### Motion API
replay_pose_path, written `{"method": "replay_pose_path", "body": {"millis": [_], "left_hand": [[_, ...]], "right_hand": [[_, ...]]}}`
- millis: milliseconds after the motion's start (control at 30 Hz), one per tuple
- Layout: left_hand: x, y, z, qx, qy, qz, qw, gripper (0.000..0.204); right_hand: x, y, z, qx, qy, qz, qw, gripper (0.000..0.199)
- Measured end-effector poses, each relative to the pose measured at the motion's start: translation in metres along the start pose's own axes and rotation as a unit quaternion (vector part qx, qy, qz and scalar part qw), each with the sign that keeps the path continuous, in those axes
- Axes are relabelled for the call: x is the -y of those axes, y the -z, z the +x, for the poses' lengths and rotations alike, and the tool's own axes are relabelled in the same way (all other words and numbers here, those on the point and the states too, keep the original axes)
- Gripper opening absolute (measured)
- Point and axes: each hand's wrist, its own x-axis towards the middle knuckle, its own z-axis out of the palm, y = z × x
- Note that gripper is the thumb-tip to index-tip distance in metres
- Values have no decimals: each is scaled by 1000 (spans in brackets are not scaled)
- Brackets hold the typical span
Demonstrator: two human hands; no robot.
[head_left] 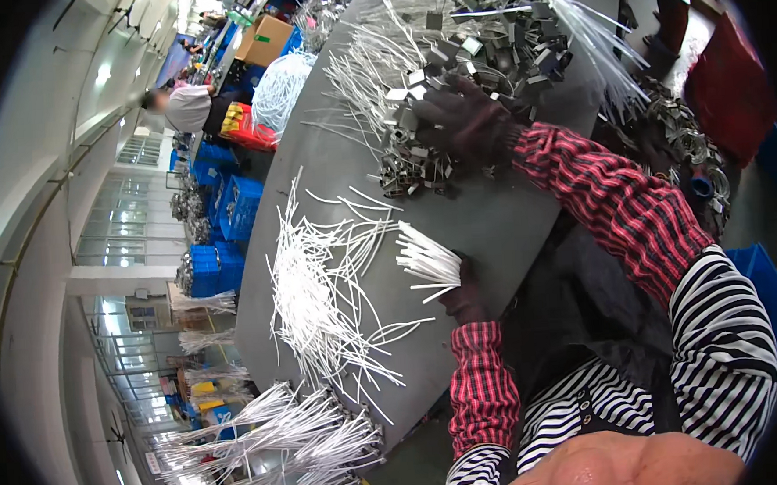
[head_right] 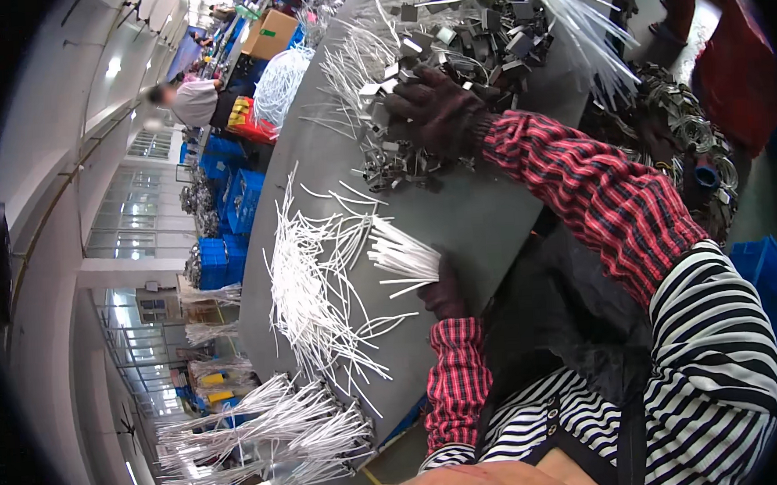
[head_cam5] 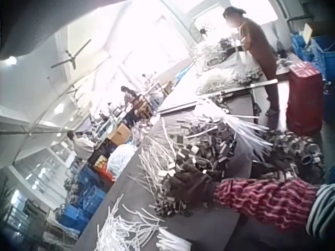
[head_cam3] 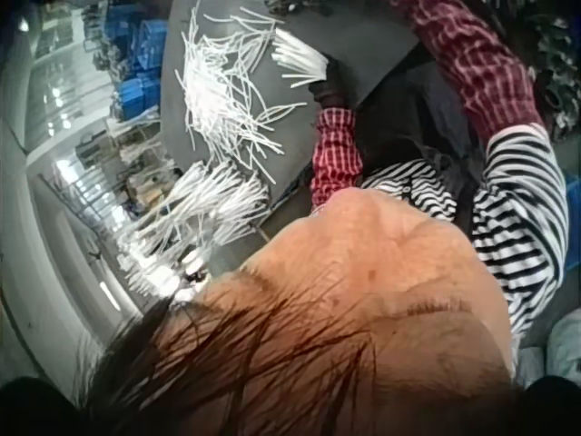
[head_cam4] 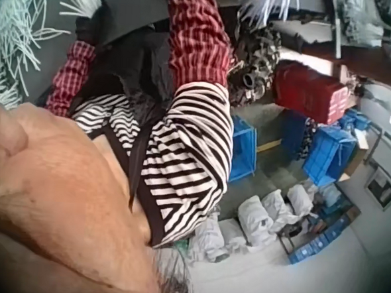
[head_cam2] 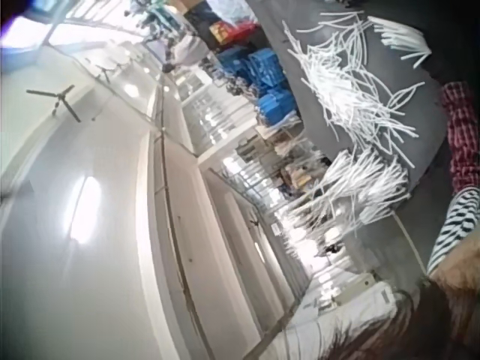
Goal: Gathering and bundling white electrical wire components on a production workbench.
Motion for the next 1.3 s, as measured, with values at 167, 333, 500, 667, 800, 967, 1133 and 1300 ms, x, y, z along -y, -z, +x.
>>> {"method": "replay_pose_path", "body": {"millis": [167, 333, 500, 667, 800, 967, 1133, 1300], "left_hand": [[26, -16, 29, -74, -348, 268, 895, 37], [44, -26, 36, -12, -272, -13, 962, 29], [36, -27, 38, 31, -200, -217, 955, 41], [19, -4, 36, 74, -143, -250, 955, 39], [-8, 16, -22, -14, -404, -183, 896, 24], [-64, -7, -86, 190, -389, -275, 858, 27], [-115, -38, -92, 272, -177, -326, 888, 27], [-154, -73, -97, 286, 54, -545, 786, 20]], "right_hand": [[-15, 37, -20, -94, -52, 136, 985, 45], [6, 75, -108, 0, -329, 365, 871, 44], [33, 65, -133, -5, -176, 95, 980, 43], [22, 50, -104, 114, -123, 65, 984, 39], [52, 69, -142, 49, -218, 276, 935, 28], [81, 95, -182, 66, -330, 392, 856, 23], [87, 120, -174, 198, -257, 327, 888, 20], [122, 182, -224, 133, -489, 429, 748, 20]]}}
